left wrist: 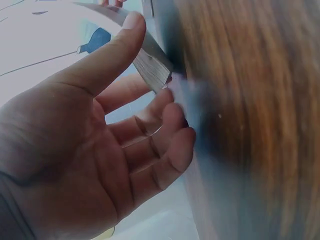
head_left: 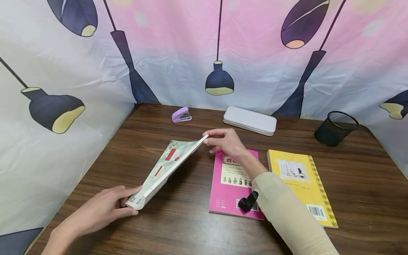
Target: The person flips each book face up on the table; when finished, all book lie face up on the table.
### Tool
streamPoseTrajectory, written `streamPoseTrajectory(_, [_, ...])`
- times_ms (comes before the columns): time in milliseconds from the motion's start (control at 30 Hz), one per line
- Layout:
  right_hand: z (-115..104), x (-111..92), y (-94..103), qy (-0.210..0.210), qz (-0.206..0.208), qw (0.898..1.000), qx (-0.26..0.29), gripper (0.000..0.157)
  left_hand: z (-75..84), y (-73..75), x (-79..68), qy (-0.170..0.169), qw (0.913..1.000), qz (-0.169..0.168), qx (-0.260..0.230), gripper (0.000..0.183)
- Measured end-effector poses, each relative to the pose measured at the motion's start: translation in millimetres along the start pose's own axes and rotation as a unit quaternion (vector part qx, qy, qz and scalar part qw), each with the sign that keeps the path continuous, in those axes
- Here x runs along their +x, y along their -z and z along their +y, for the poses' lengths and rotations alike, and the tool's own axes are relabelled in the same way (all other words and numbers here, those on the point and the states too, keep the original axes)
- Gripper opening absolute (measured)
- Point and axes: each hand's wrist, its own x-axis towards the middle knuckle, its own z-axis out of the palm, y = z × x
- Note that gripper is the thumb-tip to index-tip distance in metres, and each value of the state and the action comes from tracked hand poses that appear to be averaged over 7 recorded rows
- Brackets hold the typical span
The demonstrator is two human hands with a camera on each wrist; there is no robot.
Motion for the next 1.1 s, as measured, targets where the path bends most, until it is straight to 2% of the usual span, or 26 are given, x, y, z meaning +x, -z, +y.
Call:
streamPoseTrajectory(100, [-2, 0, -0.9, 0.003, 0.012, 1.0, 0.003, 0.037, -2.5, 0.6, -1.3, -0.017, 0.9997, 0.015, -0.006, 0.058])
streamPoseTrajectory(333, [-3, 0, -2.4, 0.011, 0.011, 1.0, 0.01, 0.034, -5.4, 2.7, -2.8, -0.005, 0.9997, 0.018, -0.018, 0.05])
streamPoseTrajectory(500, [-3, 2, -4.1, 0.022, 0.007, 1.0, 0.02, 0.037, -7.6, 3.2, -2.0, -0.041, 0.9984, 0.038, -0.002, 0.043])
streamPoseTrajectory(633, [-3, 3, -5.7, 0.028, 0.009, 0.999, 0.033, 0.038, -9.5, 5.1, -3.2, -0.068, 0.9962, 0.053, -0.015, 0.038])
streamPoseTrajectory(800, [-3, 5, -7.4, 0.04, 0.014, 0.998, 0.041, 0.041, -9.9, 7.5, -5.1, -0.075, 0.9945, 0.058, -0.044, 0.033])
streamPoseTrajectory(933, [-6, 6, -9.2, 0.041, 0.025, 0.998, 0.049, 0.039, -9.6, 7.4, -5.6, -0.087, 0.9921, 0.078, -0.047, 0.026])
streamPoseTrajectory(1100, [-10, 6, -10.6, 0.041, 0.034, 0.997, 0.055, 0.039, -7.1, 9.3, -4.7, -0.088, 0.9898, 0.103, -0.046, 0.031])
